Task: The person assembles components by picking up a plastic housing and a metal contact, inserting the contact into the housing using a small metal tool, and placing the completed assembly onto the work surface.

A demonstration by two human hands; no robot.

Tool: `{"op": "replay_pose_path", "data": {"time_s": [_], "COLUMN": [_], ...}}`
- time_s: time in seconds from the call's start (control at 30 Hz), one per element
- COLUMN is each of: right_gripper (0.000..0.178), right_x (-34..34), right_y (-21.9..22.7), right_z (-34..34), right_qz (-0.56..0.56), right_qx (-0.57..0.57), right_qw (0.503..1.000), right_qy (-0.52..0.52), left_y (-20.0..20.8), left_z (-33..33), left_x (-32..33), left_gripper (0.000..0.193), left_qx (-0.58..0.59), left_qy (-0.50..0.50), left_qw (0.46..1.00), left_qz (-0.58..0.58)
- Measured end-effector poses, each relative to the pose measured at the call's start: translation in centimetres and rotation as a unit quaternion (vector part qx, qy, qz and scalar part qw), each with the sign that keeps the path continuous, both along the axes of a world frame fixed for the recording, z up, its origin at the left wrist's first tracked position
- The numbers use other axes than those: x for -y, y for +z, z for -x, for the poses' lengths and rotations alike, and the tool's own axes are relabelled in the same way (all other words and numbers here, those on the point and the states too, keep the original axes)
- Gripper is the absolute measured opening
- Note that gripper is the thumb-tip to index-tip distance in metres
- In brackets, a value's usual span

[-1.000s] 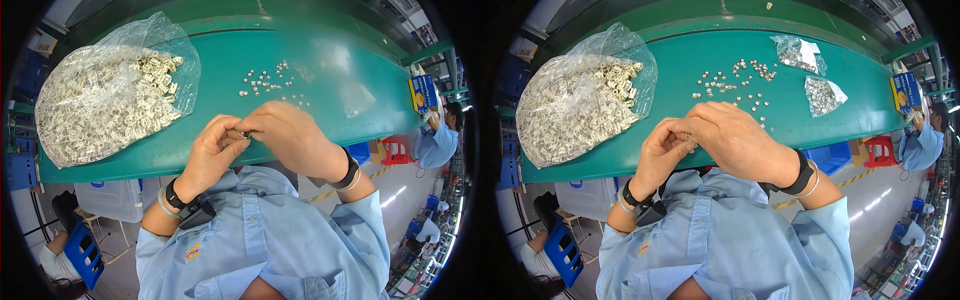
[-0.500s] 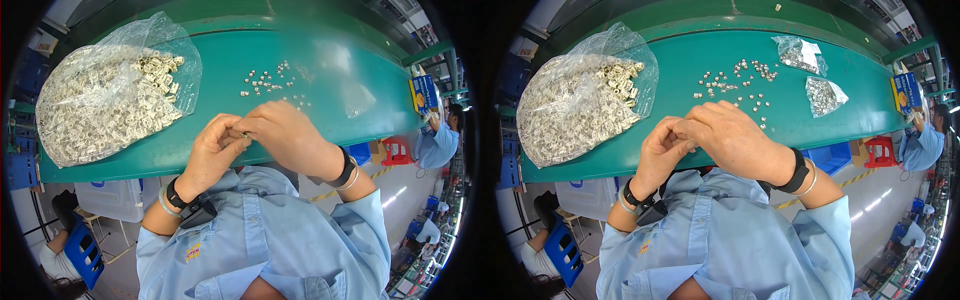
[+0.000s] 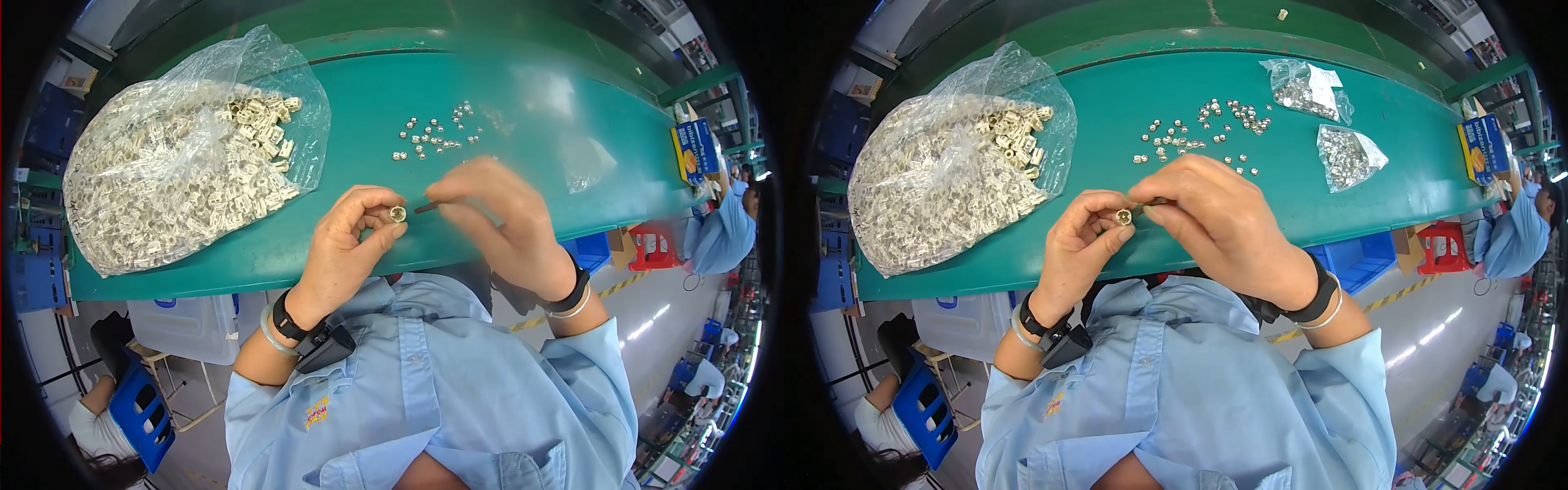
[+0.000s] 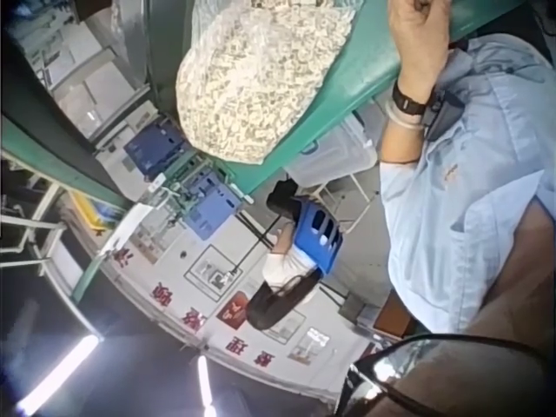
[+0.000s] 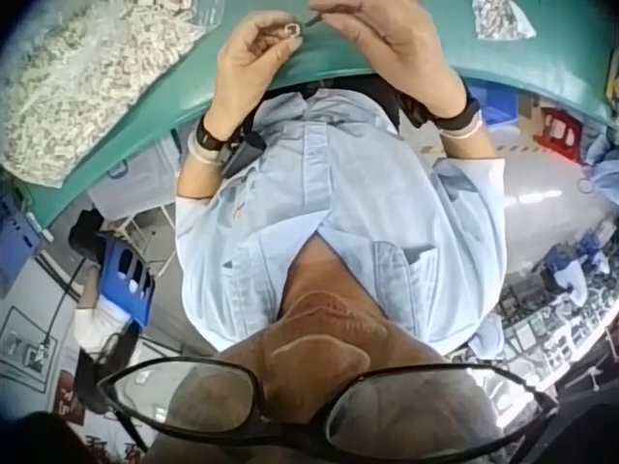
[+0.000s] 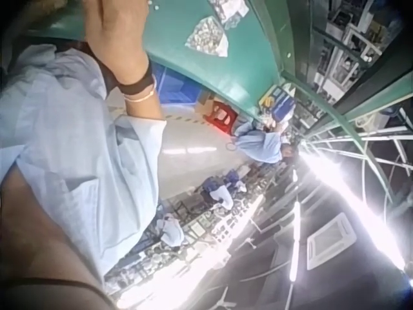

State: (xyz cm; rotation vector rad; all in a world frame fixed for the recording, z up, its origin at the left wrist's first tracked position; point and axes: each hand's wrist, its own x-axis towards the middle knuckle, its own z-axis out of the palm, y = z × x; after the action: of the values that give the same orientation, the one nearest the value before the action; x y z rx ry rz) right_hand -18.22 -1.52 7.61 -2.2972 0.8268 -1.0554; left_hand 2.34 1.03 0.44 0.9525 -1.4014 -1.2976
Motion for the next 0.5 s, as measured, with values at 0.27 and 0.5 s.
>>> {"op": "replay_pose_path", "data": {"time_s": [0.27,0.5], "right_gripper": [0.02,0.022], "right_x": [-2.0,0.3], "right_y": [-3.0,-0.4], "right_z": [2.3,4.4], "right_qz": [-0.109,0.016], "right_qx": [0.079,0.118], "right_qw": [0.988,0.986], "right_qy": [-0.07,-0.115], "left_y": [4.2,6.9], "left_z": [-0.6,3.0], "left_x": [9.4,8.9], "left_gripper": [0.025,0.028], "left_qx": [0.061,0.183], "left_qy": [0.05,-0.029], "left_qw": [0.995,0.969], "left_qz": [0.061,0.161]}}
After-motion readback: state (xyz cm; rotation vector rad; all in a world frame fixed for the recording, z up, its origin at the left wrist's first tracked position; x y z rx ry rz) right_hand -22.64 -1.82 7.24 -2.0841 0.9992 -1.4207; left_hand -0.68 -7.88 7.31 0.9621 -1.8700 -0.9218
